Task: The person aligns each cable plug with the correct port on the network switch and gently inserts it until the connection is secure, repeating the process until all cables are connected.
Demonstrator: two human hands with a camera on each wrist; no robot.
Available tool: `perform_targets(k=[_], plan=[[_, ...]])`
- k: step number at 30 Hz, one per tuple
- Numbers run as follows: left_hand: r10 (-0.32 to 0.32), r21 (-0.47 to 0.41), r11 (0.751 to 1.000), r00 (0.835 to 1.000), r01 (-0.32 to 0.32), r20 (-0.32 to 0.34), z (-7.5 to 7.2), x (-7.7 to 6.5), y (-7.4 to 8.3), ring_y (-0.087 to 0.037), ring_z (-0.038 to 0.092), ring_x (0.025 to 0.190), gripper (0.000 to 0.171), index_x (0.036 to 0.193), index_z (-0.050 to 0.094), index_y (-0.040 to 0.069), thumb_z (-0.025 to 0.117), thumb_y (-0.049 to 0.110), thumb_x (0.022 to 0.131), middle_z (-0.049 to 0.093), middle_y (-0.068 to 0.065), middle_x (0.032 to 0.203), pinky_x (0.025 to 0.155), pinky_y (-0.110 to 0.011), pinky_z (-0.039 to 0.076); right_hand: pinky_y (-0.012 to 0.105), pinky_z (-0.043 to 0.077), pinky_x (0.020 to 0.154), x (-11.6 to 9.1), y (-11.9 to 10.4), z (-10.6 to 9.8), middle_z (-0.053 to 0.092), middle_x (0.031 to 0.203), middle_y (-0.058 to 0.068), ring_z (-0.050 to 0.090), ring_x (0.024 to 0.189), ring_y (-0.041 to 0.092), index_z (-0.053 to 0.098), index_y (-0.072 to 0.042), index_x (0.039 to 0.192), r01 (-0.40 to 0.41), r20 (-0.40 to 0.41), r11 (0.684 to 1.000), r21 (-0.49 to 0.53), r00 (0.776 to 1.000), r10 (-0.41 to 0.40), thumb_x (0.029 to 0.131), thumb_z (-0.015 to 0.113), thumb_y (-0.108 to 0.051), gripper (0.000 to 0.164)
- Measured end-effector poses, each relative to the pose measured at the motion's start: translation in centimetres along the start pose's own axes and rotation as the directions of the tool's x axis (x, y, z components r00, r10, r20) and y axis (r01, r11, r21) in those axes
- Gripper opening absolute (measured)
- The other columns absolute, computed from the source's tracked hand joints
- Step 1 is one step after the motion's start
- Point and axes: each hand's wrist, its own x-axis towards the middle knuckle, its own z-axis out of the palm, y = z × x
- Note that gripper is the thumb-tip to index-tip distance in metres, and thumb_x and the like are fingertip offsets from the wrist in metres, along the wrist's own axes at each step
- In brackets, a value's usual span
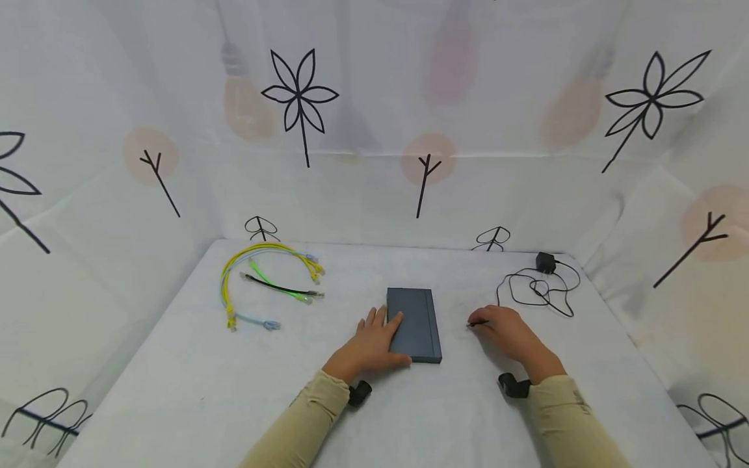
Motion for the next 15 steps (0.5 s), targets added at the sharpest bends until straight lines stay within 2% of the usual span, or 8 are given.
perform_targets(k=[4,9,12,15], plan=[[0.012,-0.006,1.000,1.000,-0.012,-0.009,0.1,0.0,-0.1,-0.039,0.011,0.149,0.095,0.156,0.022,0.019,0.065,0.061,0.083,0.011,-0.019,0.162,0.117,-0.055,0.024,0.048,0.050,0.091,0.5,-0.2,0.3,0.070,0.104,0.004,0.064,0.103,0.027,0.071,-0.013,0.104,-0.008,0.017,0.998,0.058,1.000,0.007,0.090,0.067,-0.011,0.014],[0.111,0.024,0.994,0.993,-0.110,-0.048,0.4,-0.1,0.2,-0.038,0.010,0.150,0.092,0.155,0.024,0.025,0.069,0.058,0.082,0.011,-0.013,0.163,0.117,-0.054,0.025,0.048,0.051,0.090,1.3,-0.7,0.5,0.071,0.101,0.004,0.064,0.100,0.026,0.071,-0.013,0.103,-0.020,0.021,0.995,0.100,1.000,0.018,0.091,0.067,-0.014,0.013],[0.172,0.028,0.985,0.984,-0.171,-0.043,0.5,0.0,0.4,-0.038,0.008,0.150,0.084,0.154,0.025,0.032,0.067,0.055,0.085,0.009,-0.008,0.164,0.117,-0.055,0.025,0.048,0.052,0.089,1.9,-0.9,0.7,0.071,0.099,0.003,0.065,0.099,0.025,0.071,-0.014,0.102,-0.031,0.017,0.994,0.107,0.999,0.029,0.091,0.067,-0.017,0.012],[0.199,0.017,0.980,0.979,-0.198,-0.038,0.6,0.2,0.4,-0.039,0.005,0.150,0.073,0.152,0.029,0.037,0.063,0.053,0.089,0.010,-0.005,0.164,0.115,-0.055,0.028,0.048,0.051,0.089,2.5,-1.0,0.8,0.071,0.098,0.003,0.065,0.099,0.025,0.071,-0.014,0.102,-0.032,0.012,0.993,0.115,0.999,0.030,0.091,0.067,-0.018,0.012]])
